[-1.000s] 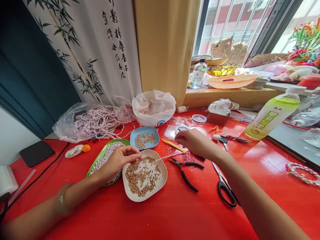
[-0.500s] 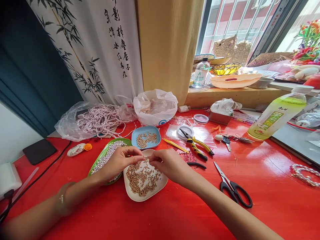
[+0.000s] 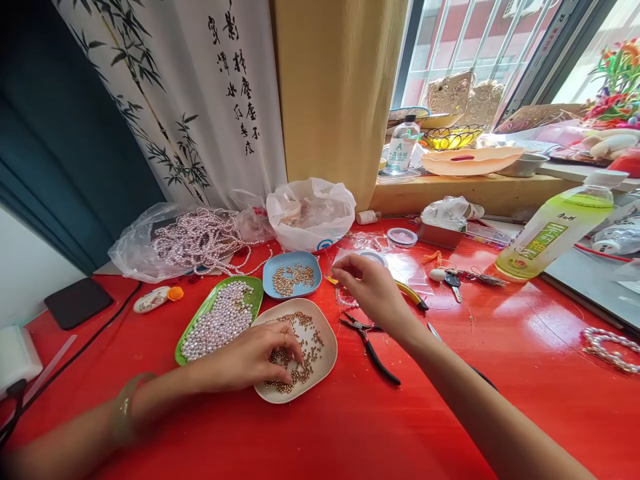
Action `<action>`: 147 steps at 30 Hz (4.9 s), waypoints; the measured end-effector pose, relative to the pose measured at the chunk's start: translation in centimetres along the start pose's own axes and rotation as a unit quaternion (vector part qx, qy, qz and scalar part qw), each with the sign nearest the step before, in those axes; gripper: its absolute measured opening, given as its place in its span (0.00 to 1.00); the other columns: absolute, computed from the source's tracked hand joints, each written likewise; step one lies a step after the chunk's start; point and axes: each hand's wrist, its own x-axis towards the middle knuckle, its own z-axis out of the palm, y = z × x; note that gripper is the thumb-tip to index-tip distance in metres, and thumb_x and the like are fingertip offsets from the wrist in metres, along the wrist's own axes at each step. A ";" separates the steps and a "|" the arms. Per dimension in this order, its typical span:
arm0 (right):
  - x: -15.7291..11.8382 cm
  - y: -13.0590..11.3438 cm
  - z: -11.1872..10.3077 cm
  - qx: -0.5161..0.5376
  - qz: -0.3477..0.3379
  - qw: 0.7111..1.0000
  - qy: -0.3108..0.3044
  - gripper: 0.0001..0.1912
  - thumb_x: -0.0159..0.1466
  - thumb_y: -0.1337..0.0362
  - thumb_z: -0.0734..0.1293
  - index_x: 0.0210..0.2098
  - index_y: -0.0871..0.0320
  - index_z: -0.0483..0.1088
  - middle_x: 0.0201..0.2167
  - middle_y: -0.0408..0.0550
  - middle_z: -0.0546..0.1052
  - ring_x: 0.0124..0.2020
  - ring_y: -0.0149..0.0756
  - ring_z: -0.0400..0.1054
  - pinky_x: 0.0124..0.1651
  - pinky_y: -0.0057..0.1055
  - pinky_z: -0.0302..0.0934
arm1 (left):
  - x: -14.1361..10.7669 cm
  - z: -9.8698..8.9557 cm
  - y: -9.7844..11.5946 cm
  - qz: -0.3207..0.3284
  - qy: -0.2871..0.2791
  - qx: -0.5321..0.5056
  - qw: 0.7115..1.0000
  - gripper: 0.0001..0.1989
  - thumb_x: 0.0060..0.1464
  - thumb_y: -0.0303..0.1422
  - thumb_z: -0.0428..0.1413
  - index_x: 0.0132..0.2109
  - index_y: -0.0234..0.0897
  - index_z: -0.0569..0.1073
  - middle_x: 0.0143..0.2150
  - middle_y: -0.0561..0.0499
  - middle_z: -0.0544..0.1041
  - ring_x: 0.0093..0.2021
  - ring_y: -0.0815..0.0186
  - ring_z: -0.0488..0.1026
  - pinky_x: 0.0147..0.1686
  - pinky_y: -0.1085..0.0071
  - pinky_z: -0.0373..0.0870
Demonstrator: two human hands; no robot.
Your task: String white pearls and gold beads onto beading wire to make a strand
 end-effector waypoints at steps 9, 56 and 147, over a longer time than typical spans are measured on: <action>0.3 0.2 -0.6 -0.033 0.014 0.998 0.044 0.11 0.54 0.57 0.63 0.27 0.59 0.67 0.24 0.44 0.69 0.21 0.27 0.59 0.24 0.26 0.57 | -0.1 0.1 0.0 0.016 -0.024 -0.010 1.000 0.02 0.45 0.31 0.56 0.28 0.39 0.73 0.32 0.53 0.72 0.39 0.64 0.65 0.39 0.72 0.57; -3.6 1.4 6.8 0.124 0.009 0.985 -0.123 0.05 0.52 0.70 0.58 0.22 0.59 0.62 0.19 0.40 0.67 0.22 0.28 0.60 0.26 0.25 0.55 | 1.4 -0.6 -1.8 -0.091 0.159 -0.621 0.762 0.06 0.44 0.29 0.59 0.29 0.29 0.73 0.29 0.50 0.69 0.28 0.75 0.66 0.28 0.82 0.66; -3.4 1.5 3.2 0.366 0.205 0.884 -0.207 0.08 0.55 0.66 0.63 0.27 0.65 0.71 0.27 0.49 0.75 0.23 0.24 0.66 0.29 0.21 0.61 | 1.8 -2.7 -0.5 -0.020 0.349 -0.558 0.752 0.06 0.41 0.29 0.60 0.28 0.30 0.72 0.30 0.50 0.74 0.29 0.72 0.71 0.30 0.78 0.67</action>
